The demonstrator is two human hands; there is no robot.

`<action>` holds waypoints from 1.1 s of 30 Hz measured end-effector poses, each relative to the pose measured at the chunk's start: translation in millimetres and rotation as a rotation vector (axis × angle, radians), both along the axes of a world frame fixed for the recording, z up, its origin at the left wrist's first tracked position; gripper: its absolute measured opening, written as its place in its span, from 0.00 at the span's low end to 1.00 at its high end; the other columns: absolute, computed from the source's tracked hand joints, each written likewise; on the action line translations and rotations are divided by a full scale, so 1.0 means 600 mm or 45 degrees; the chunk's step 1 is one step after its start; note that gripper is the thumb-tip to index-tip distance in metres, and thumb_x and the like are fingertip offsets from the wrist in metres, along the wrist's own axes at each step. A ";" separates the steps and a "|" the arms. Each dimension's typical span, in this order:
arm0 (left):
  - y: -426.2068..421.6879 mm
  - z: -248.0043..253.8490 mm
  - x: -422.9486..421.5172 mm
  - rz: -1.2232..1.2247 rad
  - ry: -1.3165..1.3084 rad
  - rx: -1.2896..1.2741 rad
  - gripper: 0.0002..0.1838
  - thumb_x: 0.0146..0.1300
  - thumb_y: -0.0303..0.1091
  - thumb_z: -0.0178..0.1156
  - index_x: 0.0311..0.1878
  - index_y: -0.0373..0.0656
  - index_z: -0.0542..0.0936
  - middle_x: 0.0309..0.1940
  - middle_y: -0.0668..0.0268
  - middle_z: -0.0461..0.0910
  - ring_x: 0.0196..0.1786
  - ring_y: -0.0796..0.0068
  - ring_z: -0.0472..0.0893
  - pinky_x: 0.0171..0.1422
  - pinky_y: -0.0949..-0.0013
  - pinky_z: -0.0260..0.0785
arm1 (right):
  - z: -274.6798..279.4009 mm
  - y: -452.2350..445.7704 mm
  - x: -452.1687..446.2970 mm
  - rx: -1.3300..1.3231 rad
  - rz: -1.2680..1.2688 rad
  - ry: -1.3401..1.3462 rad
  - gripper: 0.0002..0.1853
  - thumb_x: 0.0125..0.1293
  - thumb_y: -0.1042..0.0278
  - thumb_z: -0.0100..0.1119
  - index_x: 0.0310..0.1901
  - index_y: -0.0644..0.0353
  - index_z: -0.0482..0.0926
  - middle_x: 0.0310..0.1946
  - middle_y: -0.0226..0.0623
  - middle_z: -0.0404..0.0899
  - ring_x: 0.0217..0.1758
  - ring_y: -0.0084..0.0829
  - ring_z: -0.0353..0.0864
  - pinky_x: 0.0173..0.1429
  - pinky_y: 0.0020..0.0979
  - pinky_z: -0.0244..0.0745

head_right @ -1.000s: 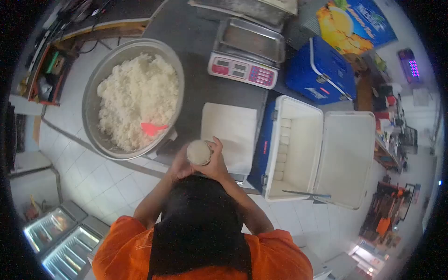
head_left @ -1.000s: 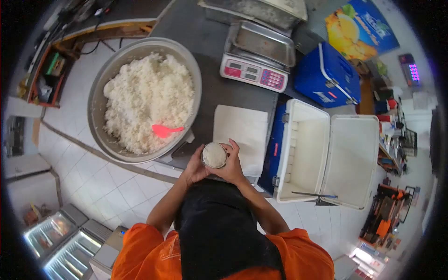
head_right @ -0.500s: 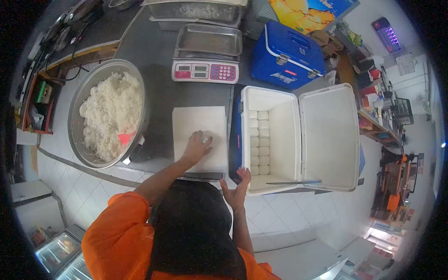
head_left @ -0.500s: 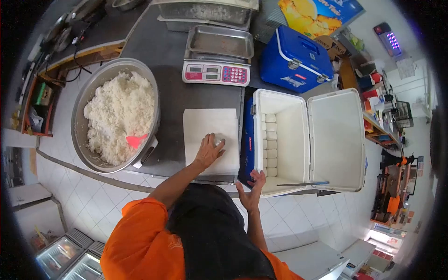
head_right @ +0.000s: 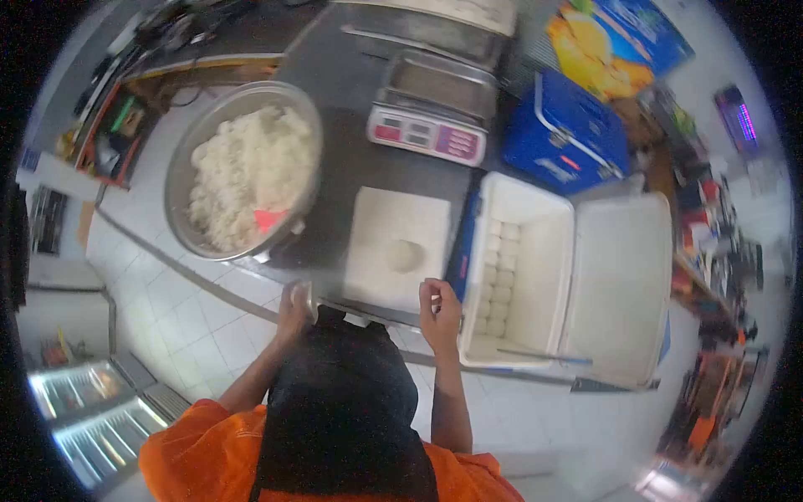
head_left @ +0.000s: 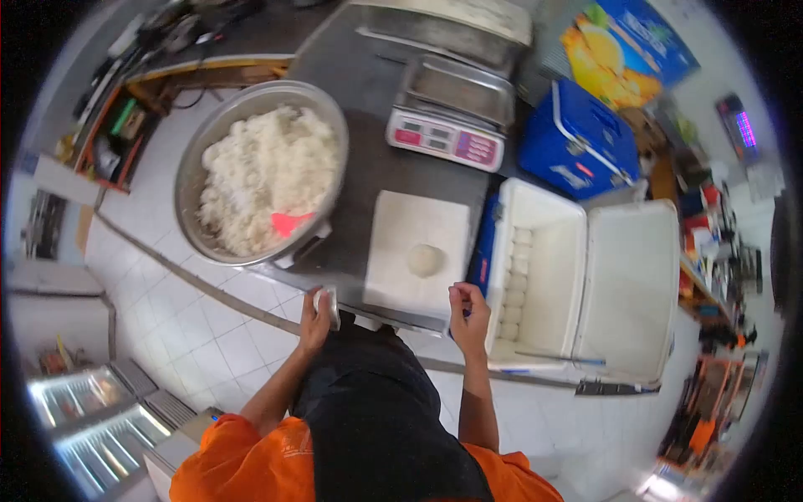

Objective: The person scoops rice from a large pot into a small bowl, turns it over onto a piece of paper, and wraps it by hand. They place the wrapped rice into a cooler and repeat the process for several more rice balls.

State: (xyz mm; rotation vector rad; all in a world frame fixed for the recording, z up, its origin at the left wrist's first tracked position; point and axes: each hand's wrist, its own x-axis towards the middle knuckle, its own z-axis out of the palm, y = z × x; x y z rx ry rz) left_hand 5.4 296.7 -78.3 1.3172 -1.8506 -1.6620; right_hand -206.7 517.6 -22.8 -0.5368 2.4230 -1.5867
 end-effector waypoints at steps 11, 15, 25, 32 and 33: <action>-0.154 -0.010 0.210 0.390 -0.053 0.048 0.28 0.77 0.53 0.45 0.64 0.36 0.70 0.50 0.55 0.78 0.51 0.68 0.76 0.55 0.67 0.70 | 0.157 -0.528 0.026 0.559 1.154 0.753 0.10 0.61 0.65 0.64 0.38 0.62 0.84 0.30 0.44 0.83 0.37 0.44 0.84 0.42 0.39 0.78; -0.247 -0.038 0.271 0.695 0.207 0.504 0.28 0.78 0.53 0.42 0.64 0.38 0.71 0.53 0.56 0.76 0.54 0.66 0.76 0.60 0.64 0.70 | 0.108 -0.653 0.054 1.223 1.367 0.856 0.12 0.59 0.65 0.62 0.39 0.64 0.85 0.33 0.49 0.85 0.41 0.48 0.86 0.44 0.43 0.80; -0.384 0.067 0.228 0.729 0.921 1.266 0.26 0.79 0.55 0.38 0.66 0.47 0.66 0.57 0.63 0.74 0.59 0.67 0.75 0.62 0.57 0.71 | 0.154 -0.756 0.117 1.836 1.353 0.589 0.13 0.60 0.69 0.56 0.41 0.64 0.86 0.40 0.51 0.86 0.47 0.48 0.87 0.49 0.45 0.81; -0.408 0.087 0.183 0.812 0.778 1.096 0.27 0.77 0.58 0.42 0.70 0.54 0.57 0.64 0.63 0.67 0.63 0.62 0.73 0.61 0.47 0.71 | 0.163 -0.734 0.001 1.577 0.634 0.776 0.15 0.67 0.70 0.48 0.43 0.65 0.85 0.42 0.55 0.85 0.47 0.52 0.86 0.53 0.47 0.80; -0.415 0.086 0.183 0.765 0.797 1.121 0.27 0.77 0.59 0.42 0.69 0.54 0.58 0.63 0.63 0.67 0.63 0.63 0.73 0.61 0.48 0.71 | 0.152 -0.732 -0.002 1.565 0.665 0.770 0.14 0.66 0.70 0.48 0.41 0.65 0.84 0.40 0.56 0.85 0.45 0.54 0.86 0.52 0.48 0.79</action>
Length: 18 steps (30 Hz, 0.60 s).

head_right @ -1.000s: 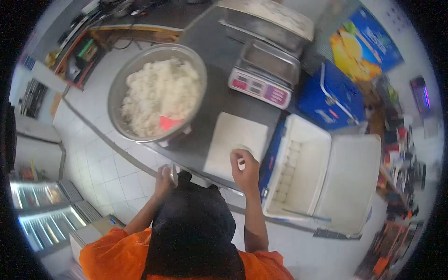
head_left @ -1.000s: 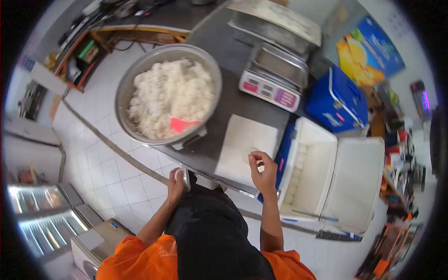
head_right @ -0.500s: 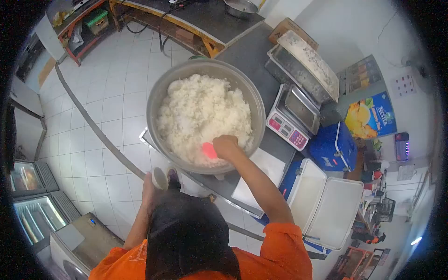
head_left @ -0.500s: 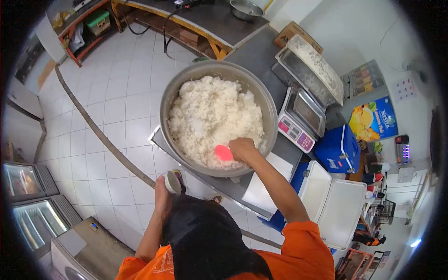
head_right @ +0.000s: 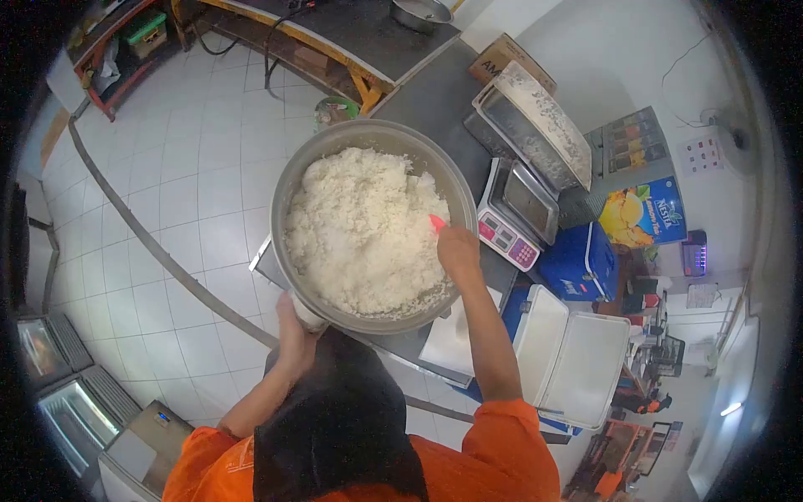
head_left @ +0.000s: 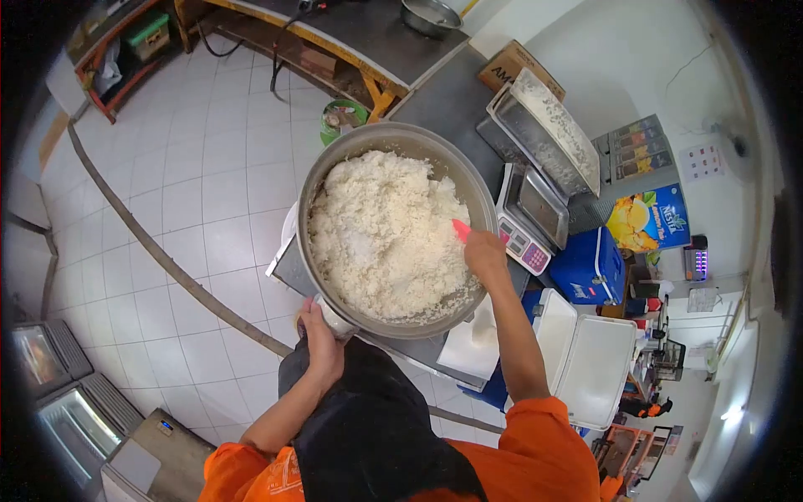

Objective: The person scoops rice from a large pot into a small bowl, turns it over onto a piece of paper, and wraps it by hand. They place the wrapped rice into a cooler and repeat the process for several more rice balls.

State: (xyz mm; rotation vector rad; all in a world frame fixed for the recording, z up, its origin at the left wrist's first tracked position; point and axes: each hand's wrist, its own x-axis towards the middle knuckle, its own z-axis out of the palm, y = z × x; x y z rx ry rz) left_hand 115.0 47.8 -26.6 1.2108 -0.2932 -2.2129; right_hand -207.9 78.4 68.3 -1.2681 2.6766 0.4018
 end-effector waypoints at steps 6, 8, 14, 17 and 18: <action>-0.012 -0.002 0.003 -0.075 0.186 -0.034 0.26 0.77 0.59 0.40 0.66 0.52 0.61 0.62 0.63 0.68 0.64 0.65 0.73 0.63 0.50 0.70 | 0.000 -0.009 0.019 0.074 -0.119 -0.181 0.14 0.63 0.71 0.50 0.44 0.68 0.82 0.43 0.60 0.83 0.49 0.56 0.84 0.55 0.50 0.77; -0.016 -0.002 0.004 -0.097 0.183 -0.043 0.25 0.77 0.58 0.40 0.66 0.52 0.61 0.62 0.63 0.68 0.63 0.65 0.73 0.63 0.50 0.70 | -0.011 -0.010 0.009 0.128 -0.172 -0.227 0.15 0.63 0.71 0.50 0.45 0.68 0.82 0.44 0.61 0.83 0.50 0.55 0.84 0.56 0.50 0.77; -0.025 0.004 0.012 -0.161 0.179 -0.020 0.25 0.78 0.57 0.40 0.66 0.51 0.62 0.60 0.63 0.70 0.63 0.66 0.74 0.65 0.53 0.70 | -0.107 0.019 -0.074 0.153 -0.110 -0.559 0.13 0.59 0.72 0.59 0.43 0.72 0.80 0.40 0.62 0.83 0.46 0.57 0.84 0.51 0.50 0.78; -0.025 0.003 0.014 -0.166 0.204 -0.026 0.25 0.78 0.58 0.40 0.66 0.50 0.62 0.60 0.63 0.71 0.62 0.66 0.74 0.65 0.53 0.70 | -0.087 0.024 0.028 -0.081 -0.065 -0.306 0.11 0.59 0.71 0.57 0.39 0.71 0.81 0.35 0.60 0.84 0.39 0.56 0.86 0.47 0.50 0.79; -0.027 0.002 0.016 -0.152 0.218 -0.055 0.26 0.78 0.58 0.39 0.66 0.49 0.63 0.59 0.63 0.71 0.62 0.66 0.74 0.66 0.53 0.69 | -0.075 0.021 0.076 -0.053 -0.065 -0.212 0.12 0.60 0.70 0.56 0.40 0.70 0.81 0.33 0.58 0.84 0.37 0.55 0.86 0.46 0.50 0.79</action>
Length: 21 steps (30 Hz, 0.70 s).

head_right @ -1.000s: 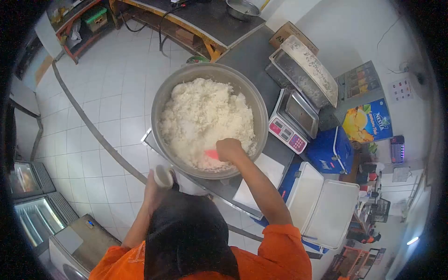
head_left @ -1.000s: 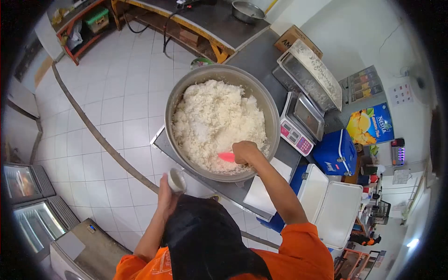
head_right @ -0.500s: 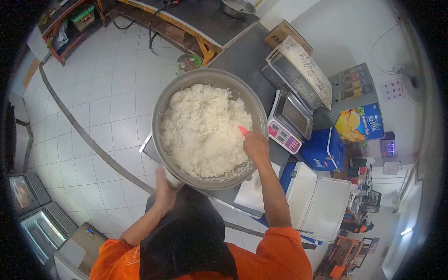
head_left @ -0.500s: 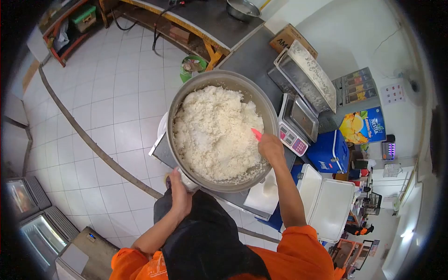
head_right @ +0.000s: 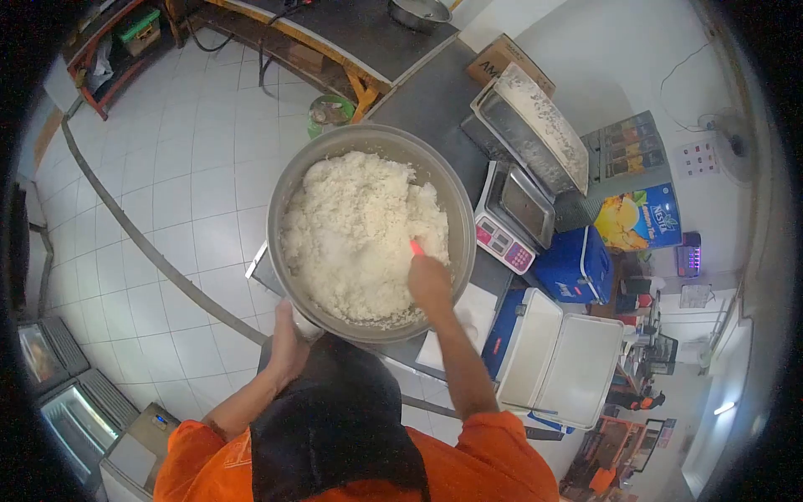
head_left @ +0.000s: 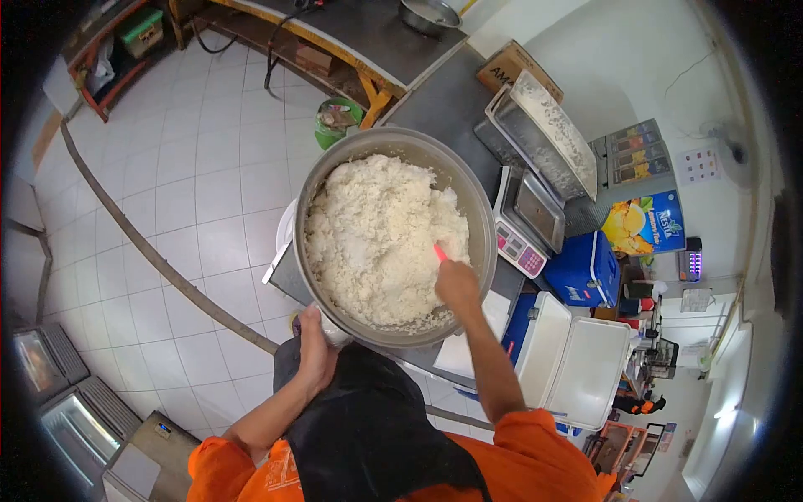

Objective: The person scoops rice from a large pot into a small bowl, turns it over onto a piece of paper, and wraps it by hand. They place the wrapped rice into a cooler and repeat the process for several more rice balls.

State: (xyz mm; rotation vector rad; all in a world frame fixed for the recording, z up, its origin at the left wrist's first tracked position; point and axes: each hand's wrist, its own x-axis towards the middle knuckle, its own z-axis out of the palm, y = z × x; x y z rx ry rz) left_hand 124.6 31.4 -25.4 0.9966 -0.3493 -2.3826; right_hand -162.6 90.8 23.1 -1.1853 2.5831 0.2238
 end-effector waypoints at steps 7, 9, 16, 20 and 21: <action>-0.005 0.030 0.015 -0.134 0.001 0.114 0.29 0.78 0.59 0.38 0.70 0.50 0.62 0.63 0.63 0.72 0.64 0.67 0.75 0.68 0.55 0.69 | 0.082 0.002 0.055 -0.021 0.001 0.135 0.15 0.63 0.66 0.54 0.47 0.64 0.82 0.29 0.51 0.84 0.36 0.52 0.86 0.43 0.51 0.80; -0.009 0.025 0.015 -0.143 -0.020 0.144 0.30 0.77 0.60 0.37 0.71 0.50 0.62 0.64 0.63 0.72 0.65 0.67 0.74 0.68 0.56 0.69 | 0.063 -0.011 0.028 -0.008 0.129 0.134 0.15 0.64 0.66 0.54 0.48 0.62 0.82 0.28 0.50 0.84 0.35 0.51 0.86 0.42 0.50 0.80; -0.004 0.037 0.014 -0.167 -0.058 0.150 0.32 0.77 0.60 0.37 0.72 0.47 0.61 0.66 0.63 0.70 0.66 0.67 0.73 0.68 0.58 0.68 | 0.022 -0.084 0.067 0.065 0.663 -0.140 0.15 0.63 0.68 0.51 0.48 0.58 0.83 0.30 0.48 0.84 0.37 0.49 0.86 0.42 0.49 0.79; 0.010 0.018 0.011 -0.128 -0.011 0.186 0.30 0.78 0.59 0.38 0.70 0.48 0.64 0.64 0.64 0.72 0.64 0.68 0.75 0.66 0.58 0.70 | -0.009 -0.096 0.059 0.129 0.867 -0.269 0.15 0.64 0.66 0.50 0.48 0.56 0.84 0.31 0.48 0.85 0.38 0.48 0.86 0.43 0.48 0.79; 0.010 0.015 0.012 -0.116 0.032 0.200 0.28 0.78 0.58 0.37 0.70 0.51 0.65 0.62 0.65 0.74 0.63 0.68 0.75 0.66 0.58 0.70 | -0.003 -0.097 0.061 0.232 0.882 -0.380 0.15 0.65 0.66 0.50 0.48 0.56 0.84 0.33 0.49 0.84 0.39 0.48 0.85 0.44 0.49 0.78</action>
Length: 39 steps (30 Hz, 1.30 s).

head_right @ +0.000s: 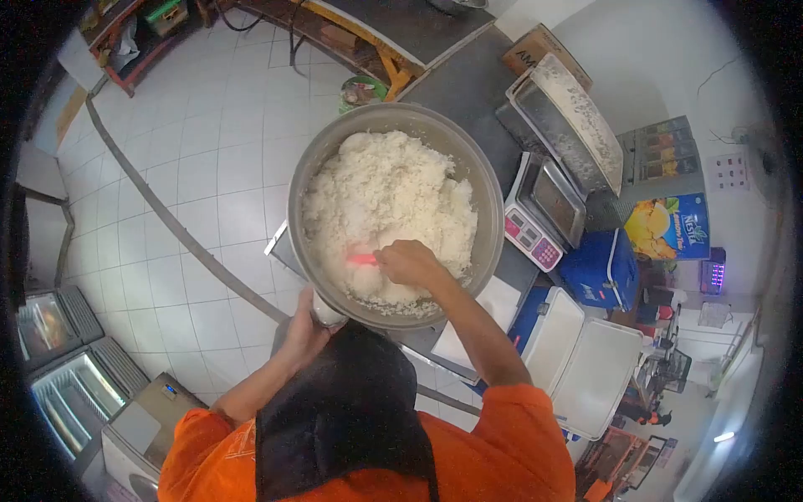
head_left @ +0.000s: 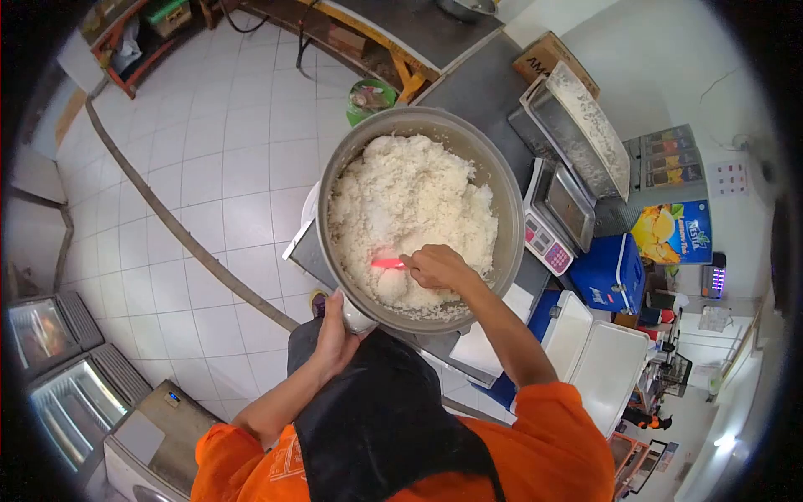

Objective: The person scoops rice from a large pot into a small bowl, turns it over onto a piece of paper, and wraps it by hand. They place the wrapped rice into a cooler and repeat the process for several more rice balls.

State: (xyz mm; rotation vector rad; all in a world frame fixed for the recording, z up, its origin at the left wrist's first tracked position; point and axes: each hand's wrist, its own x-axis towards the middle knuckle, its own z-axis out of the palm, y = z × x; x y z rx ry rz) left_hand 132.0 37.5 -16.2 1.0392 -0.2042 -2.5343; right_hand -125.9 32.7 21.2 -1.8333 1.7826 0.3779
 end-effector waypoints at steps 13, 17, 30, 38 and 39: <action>0.020 -0.007 -0.018 0.151 -0.030 0.102 0.28 0.75 0.56 0.46 0.67 0.45 0.66 0.59 0.61 0.75 0.58 0.64 0.79 0.56 0.57 0.76 | -0.120 0.014 -0.104 0.603 0.058 -0.789 0.10 0.60 0.73 0.59 0.40 0.66 0.86 0.17 0.28 0.72 0.21 0.21 0.66 0.28 0.30 0.66; 0.022 -0.005 -0.022 0.178 -0.012 0.111 0.27 0.75 0.55 0.48 0.66 0.46 0.67 0.59 0.62 0.75 0.59 0.65 0.78 0.56 0.57 0.76 | -0.089 0.017 -0.098 0.852 -0.171 -0.830 0.08 0.64 0.73 0.59 0.38 0.65 0.87 0.17 0.20 0.70 0.21 0.15 0.63 0.25 0.25 0.60; 0.031 -0.016 -0.011 0.138 0.054 0.098 0.24 0.77 0.57 0.43 0.66 0.54 0.65 0.59 0.67 0.74 0.59 0.67 0.77 0.60 0.52 0.73 | 0.017 0.019 -0.151 0.812 -0.806 -0.982 0.10 0.71 0.67 0.60 0.45 0.60 0.88 0.15 0.16 0.64 0.16 0.11 0.58 0.19 0.21 0.50; 0.030 0.032 0.026 0.417 -0.187 -0.004 0.25 0.78 0.56 0.41 0.65 0.48 0.68 0.57 0.63 0.76 0.56 0.69 0.78 0.56 0.61 0.74 | -0.077 0.102 -0.089 -0.507 -0.309 -0.188 0.15 0.69 0.65 0.56 0.54 0.56 0.84 0.14 0.39 0.77 0.17 0.35 0.79 0.24 0.39 0.70; 0.031 0.027 0.029 0.395 -0.227 0.035 0.25 0.78 0.56 0.40 0.65 0.48 0.68 0.57 0.63 0.76 0.56 0.69 0.78 0.56 0.61 0.74 | -0.058 0.103 -0.060 -0.503 -0.320 -0.205 0.15 0.69 0.65 0.56 0.54 0.56 0.84 0.14 0.39 0.77 0.17 0.35 0.79 0.24 0.39 0.70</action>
